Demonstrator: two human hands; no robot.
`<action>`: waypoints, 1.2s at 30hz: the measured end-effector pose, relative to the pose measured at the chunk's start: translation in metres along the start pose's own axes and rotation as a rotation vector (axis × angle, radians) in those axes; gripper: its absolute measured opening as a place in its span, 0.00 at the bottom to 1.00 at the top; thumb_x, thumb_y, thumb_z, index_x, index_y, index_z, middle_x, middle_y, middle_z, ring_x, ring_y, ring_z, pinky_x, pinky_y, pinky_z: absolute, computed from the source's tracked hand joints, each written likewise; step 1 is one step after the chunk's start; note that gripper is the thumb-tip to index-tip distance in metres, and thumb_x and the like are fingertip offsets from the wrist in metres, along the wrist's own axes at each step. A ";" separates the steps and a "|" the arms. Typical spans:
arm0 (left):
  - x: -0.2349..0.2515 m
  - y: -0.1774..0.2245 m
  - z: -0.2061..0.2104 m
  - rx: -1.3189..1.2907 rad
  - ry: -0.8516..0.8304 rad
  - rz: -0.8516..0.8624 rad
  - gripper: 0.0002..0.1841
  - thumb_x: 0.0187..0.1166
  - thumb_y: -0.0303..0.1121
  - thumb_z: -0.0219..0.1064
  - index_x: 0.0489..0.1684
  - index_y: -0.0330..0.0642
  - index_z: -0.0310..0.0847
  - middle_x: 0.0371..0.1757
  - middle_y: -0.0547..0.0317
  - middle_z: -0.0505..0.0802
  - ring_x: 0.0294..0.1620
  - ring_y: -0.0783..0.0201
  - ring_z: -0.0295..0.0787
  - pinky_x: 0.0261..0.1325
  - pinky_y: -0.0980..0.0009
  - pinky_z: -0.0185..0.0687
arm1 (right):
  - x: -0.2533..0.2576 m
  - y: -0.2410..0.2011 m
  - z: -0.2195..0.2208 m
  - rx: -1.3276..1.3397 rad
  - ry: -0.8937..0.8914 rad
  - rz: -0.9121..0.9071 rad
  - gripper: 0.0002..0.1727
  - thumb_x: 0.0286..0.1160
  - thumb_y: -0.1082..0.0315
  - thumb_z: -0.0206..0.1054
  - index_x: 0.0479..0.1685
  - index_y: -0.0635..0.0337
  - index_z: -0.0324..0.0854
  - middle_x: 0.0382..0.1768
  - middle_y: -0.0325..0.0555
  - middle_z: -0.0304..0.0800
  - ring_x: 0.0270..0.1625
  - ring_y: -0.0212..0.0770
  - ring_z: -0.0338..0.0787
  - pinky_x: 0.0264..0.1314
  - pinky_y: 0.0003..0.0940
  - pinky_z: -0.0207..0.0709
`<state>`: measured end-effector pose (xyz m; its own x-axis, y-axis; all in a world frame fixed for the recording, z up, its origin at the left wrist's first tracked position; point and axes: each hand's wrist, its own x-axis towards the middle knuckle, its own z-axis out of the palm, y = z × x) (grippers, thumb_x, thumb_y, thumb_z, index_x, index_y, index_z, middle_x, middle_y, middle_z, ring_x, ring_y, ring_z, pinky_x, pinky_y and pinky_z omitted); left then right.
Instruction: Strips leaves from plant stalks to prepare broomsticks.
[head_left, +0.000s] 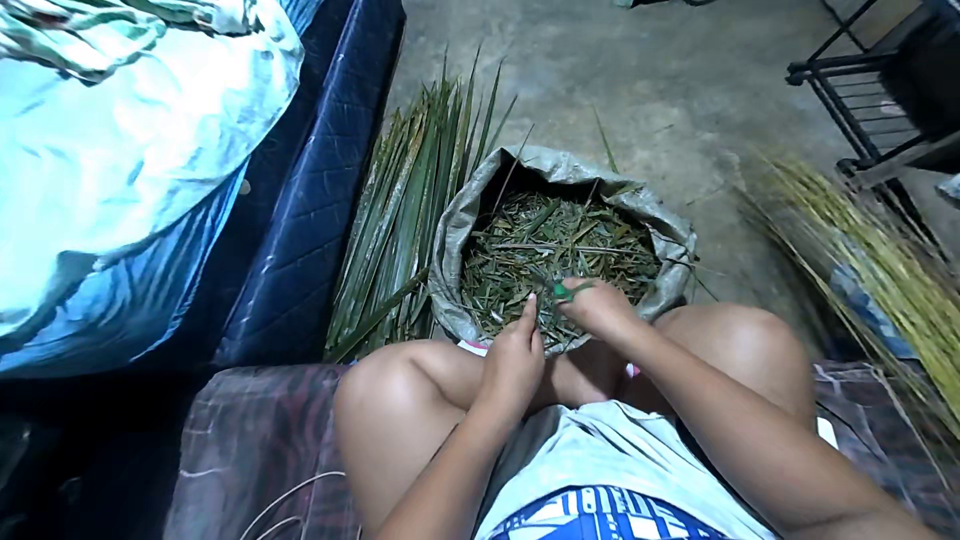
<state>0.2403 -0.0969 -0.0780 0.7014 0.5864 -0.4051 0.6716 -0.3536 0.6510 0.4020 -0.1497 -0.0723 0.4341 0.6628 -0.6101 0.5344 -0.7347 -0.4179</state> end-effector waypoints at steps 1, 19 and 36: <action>-0.001 0.002 0.000 0.017 -0.001 0.001 0.28 0.91 0.29 0.48 0.93 0.44 0.58 0.60 0.38 0.91 0.60 0.46 0.90 0.70 0.50 0.79 | 0.008 0.006 -0.004 0.009 0.052 0.037 0.19 0.89 0.56 0.59 0.65 0.58 0.85 0.61 0.63 0.90 0.67 0.63 0.87 0.67 0.67 0.75; -0.001 0.004 -0.001 0.096 0.076 -0.026 0.29 0.90 0.30 0.50 0.93 0.44 0.57 0.63 0.41 0.91 0.61 0.46 0.90 0.67 0.49 0.80 | 0.008 0.027 -0.009 0.811 -0.549 -0.291 0.32 0.95 0.66 0.47 0.97 0.45 0.46 0.40 0.41 0.80 0.24 0.29 0.76 0.25 0.23 0.73; -0.016 0.013 -0.003 0.129 0.033 0.054 0.30 0.88 0.28 0.51 0.93 0.47 0.58 0.57 0.40 0.92 0.55 0.45 0.90 0.62 0.49 0.82 | 0.035 0.062 -0.053 1.103 -0.145 -0.149 0.28 0.94 0.65 0.53 0.92 0.46 0.61 0.31 0.37 0.78 0.19 0.26 0.73 0.17 0.18 0.67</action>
<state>0.2376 -0.1088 -0.0614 0.7309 0.5865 -0.3490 0.6594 -0.4748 0.5830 0.4888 -0.1642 -0.0842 0.2923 0.7845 -0.5469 -0.3923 -0.4231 -0.8167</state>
